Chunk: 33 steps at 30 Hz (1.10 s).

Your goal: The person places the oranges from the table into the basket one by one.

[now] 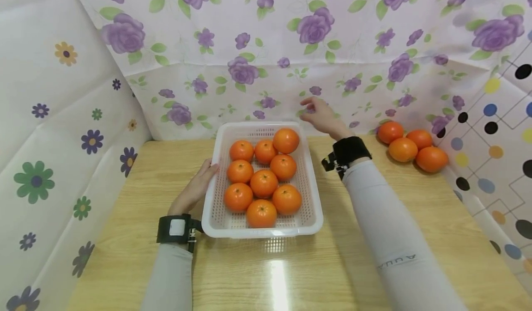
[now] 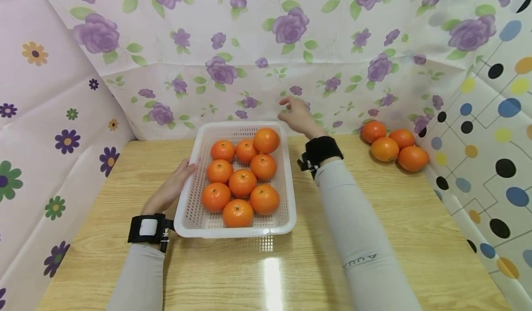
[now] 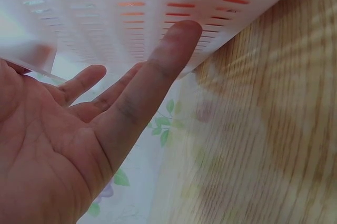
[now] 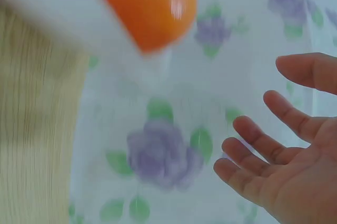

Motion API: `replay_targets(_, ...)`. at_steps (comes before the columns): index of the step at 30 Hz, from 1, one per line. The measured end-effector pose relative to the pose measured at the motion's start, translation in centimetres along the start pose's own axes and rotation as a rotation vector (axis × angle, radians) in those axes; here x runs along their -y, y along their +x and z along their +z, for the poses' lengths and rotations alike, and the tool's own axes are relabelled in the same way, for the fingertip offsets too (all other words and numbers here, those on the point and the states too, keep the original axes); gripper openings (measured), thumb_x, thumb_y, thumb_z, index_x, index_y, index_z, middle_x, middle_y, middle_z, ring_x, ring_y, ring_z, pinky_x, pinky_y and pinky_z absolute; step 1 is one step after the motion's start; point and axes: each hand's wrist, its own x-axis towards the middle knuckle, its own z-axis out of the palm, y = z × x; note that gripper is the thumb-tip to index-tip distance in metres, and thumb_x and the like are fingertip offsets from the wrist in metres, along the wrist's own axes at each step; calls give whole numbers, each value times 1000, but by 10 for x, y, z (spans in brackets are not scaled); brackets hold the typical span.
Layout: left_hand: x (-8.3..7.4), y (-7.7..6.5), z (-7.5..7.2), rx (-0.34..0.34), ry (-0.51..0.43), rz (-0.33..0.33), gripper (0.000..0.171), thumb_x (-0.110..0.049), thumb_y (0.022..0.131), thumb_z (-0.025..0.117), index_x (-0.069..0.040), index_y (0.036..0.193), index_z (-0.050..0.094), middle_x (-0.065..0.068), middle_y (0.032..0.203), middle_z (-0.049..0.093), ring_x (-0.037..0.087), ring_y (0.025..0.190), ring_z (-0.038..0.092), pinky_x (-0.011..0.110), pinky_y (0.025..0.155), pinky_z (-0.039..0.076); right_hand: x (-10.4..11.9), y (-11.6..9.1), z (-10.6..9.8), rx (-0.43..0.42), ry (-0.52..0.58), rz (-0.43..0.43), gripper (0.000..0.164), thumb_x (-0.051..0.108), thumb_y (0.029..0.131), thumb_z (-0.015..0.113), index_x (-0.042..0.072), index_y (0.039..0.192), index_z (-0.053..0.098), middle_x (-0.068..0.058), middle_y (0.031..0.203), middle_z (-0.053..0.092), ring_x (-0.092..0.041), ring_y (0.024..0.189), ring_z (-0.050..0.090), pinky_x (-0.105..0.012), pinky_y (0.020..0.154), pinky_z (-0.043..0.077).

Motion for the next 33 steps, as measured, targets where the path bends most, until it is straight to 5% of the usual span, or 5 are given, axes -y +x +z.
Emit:
replay_targets(7, -1, 0, -1, -1, -11, 9, 58, -46, 115, 27, -13, 161, 16, 33, 142, 48, 49, 116, 63, 49, 85, 62, -44, -18, -55, -23, -6, 83, 57, 18, 106, 56, -1, 155, 34, -31, 156, 32, -47, 147, 28, -60, 117, 34)
replay_targets(12, 0, -1, -1, 5, -27, 0, 57, -45, 115, 27, -14, 162, 16, 33, 144, 48, 49, 117, 63, 49, 85, 62, -74, -33, -82, -44, -18, 139, 58, 21, 109, 51, -2, 158, 28, -34, 157, 28, -48, 144, 29, -60, 111, 36)
replay_targets(24, 0, -1, -1, 1, -28, 7, 59, -45, 115, 28, -12, 162, 16, 32, 145, 46, 48, 120, 61, 50, 88, 61, -109, -47, -110, -73, -83, 201, 61, 22, 109, 48, -6, 158, 24, -40, 156, 23, -52, 137, 34, -61, 108, 36)
replay_targets(33, 2, 1, -2, 9, -49, 8, 59, -45, 115, 28, -12, 162, 15, 32, 146, 46, 48, 122, 60, 48, 88, 61, -143, -58, -123, -171, -173, 234, 63, 21, 104, 48, -16, 150, 26, -48, 153, 17, -58, 140, 26, -63, 117, 28)
